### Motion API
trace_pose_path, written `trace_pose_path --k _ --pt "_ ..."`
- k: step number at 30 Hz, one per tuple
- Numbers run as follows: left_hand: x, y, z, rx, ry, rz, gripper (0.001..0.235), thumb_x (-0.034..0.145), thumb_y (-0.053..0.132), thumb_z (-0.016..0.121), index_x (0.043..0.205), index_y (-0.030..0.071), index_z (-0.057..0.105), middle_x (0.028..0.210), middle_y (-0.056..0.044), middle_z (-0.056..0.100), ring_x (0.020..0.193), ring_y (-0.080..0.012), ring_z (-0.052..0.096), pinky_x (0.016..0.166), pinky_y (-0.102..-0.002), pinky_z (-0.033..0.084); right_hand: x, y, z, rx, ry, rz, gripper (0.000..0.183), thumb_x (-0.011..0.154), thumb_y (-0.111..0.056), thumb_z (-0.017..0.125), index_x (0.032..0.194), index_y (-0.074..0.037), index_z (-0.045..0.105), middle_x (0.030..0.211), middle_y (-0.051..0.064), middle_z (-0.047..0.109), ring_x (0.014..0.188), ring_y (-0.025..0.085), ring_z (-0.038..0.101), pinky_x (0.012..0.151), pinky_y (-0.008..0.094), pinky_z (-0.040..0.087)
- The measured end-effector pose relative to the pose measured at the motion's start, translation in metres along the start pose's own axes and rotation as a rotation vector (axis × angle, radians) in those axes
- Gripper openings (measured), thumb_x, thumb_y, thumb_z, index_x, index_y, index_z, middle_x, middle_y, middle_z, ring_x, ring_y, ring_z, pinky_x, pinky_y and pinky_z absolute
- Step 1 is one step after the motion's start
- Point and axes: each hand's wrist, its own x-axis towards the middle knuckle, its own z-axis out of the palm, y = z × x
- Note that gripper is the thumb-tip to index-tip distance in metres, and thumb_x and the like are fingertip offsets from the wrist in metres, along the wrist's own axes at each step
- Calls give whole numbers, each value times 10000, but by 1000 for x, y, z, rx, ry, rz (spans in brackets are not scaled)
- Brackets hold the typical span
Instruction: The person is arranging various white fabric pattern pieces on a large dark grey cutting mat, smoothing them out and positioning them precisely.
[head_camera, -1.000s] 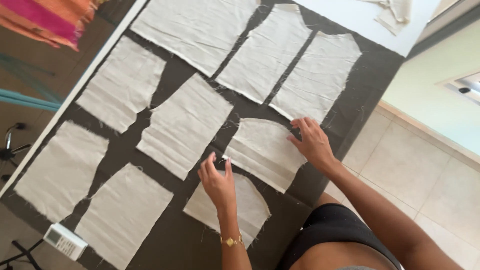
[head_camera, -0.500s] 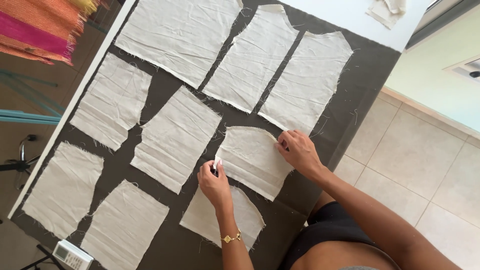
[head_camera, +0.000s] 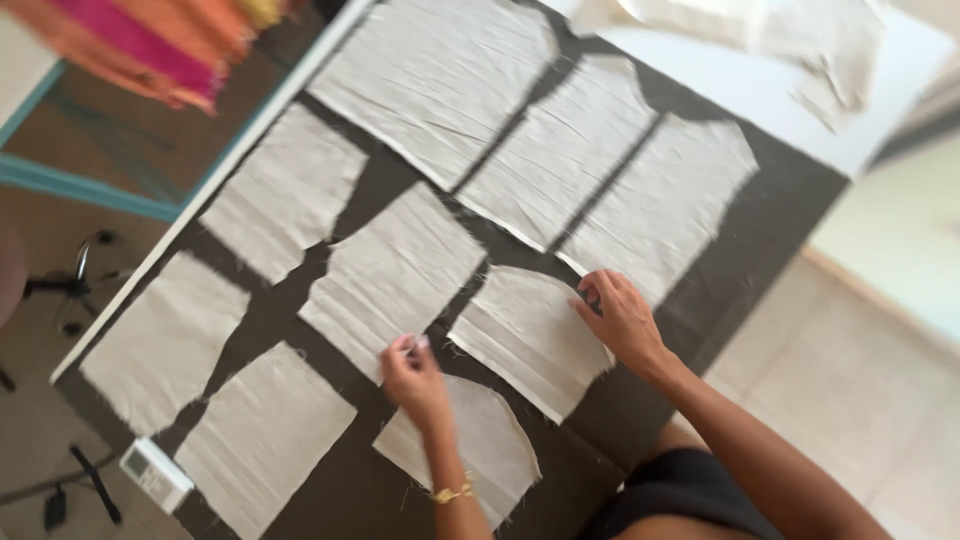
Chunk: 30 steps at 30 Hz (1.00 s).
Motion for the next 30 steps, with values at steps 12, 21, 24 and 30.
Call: trace_pose_path --k 12,21,24,30 --pt "94 -82 -40 276 216 -167 627 875 106 847 1434 18 574 1165 -161 653 1112 -423 632 1014 -552 514 190 -97 94 74 -18 -222 405 941 -190 820 1274 -79 617 1115 194 752 952 408 749 879 563 575" --pt "91 -58 -47 194 128 -251 660 920 110 822 1497 -5 521 902 -82 711 929 -348 685 901 -492 565 206 -121 104 -57 -177 19 481 895 -208 871 1283 -90 614 1007 128 798 1004 364 783 913 509 598" --pt "82 -47 -55 161 94 -280 643 956 92 794 1514 -17 495 897 -85 713 907 -351 683 876 -495 569 203 -108 107 -2 -179 0 465 893 -195 862 1252 -87 586 969 139 807 974 396 781 884 537 581" --pt "77 -56 -49 148 104 -250 694 927 49 804 1541 10 485 876 -58 700 915 -336 691 889 -481 568 205 -107 109 63 -126 -6 446 904 -169 857 1221 -111 548 960 140 801 979 414 774 906 555 562"
